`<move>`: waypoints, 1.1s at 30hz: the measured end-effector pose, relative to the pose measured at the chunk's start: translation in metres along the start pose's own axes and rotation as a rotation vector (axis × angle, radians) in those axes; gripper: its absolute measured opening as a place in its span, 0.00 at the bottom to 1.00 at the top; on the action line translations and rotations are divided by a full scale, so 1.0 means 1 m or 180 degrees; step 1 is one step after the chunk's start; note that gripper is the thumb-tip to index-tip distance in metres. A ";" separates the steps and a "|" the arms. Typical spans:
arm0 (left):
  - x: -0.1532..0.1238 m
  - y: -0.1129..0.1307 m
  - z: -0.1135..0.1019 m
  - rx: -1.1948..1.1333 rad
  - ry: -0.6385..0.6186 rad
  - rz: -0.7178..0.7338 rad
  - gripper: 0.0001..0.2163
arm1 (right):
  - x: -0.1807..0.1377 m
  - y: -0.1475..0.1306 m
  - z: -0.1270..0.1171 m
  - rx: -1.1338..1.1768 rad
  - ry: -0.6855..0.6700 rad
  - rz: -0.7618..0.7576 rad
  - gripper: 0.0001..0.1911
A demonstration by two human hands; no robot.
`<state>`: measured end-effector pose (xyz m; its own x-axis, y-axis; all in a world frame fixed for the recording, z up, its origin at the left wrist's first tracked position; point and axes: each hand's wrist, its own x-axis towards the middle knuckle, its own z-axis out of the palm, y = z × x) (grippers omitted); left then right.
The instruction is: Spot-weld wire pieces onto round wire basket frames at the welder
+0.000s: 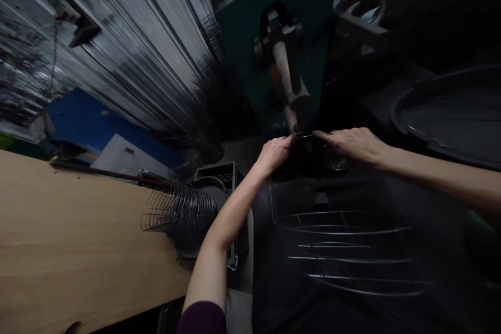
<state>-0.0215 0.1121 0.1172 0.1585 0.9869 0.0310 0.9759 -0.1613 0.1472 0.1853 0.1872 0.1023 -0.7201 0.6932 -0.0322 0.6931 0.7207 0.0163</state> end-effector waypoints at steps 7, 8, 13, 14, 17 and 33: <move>0.017 -0.012 -0.002 -0.0060 -0.0030 -0.0038 0.16 | 0.014 0.001 -0.020 0.0176 -0.0375 0.0080 0.27; 0.018 -0.013 -0.001 -0.0074 -0.0024 -0.0039 0.16 | 0.015 0.002 -0.019 0.0181 -0.0372 0.0071 0.27; 0.018 -0.017 0.004 -0.0215 0.0042 -0.0010 0.15 | 0.018 0.004 -0.014 0.0221 -0.0432 0.0076 0.28; 0.018 -0.017 0.005 -0.0270 0.0059 0.0005 0.14 | 0.019 0.004 -0.014 0.0221 -0.0451 0.0101 0.28; 0.018 -0.017 0.005 -0.0409 0.0113 0.0021 0.14 | 0.021 0.005 -0.013 0.0233 -0.0383 0.0253 0.27; 0.013 -0.026 0.002 -0.0767 0.0148 -0.0150 0.14 | 0.025 0.003 -0.019 0.0535 -0.0328 0.0220 0.23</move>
<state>-0.0449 0.1290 0.1122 0.1011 0.9929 0.0631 0.9172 -0.1176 0.3807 0.1686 0.2065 0.1206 -0.6692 0.7300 -0.1390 0.7430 0.6535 -0.1445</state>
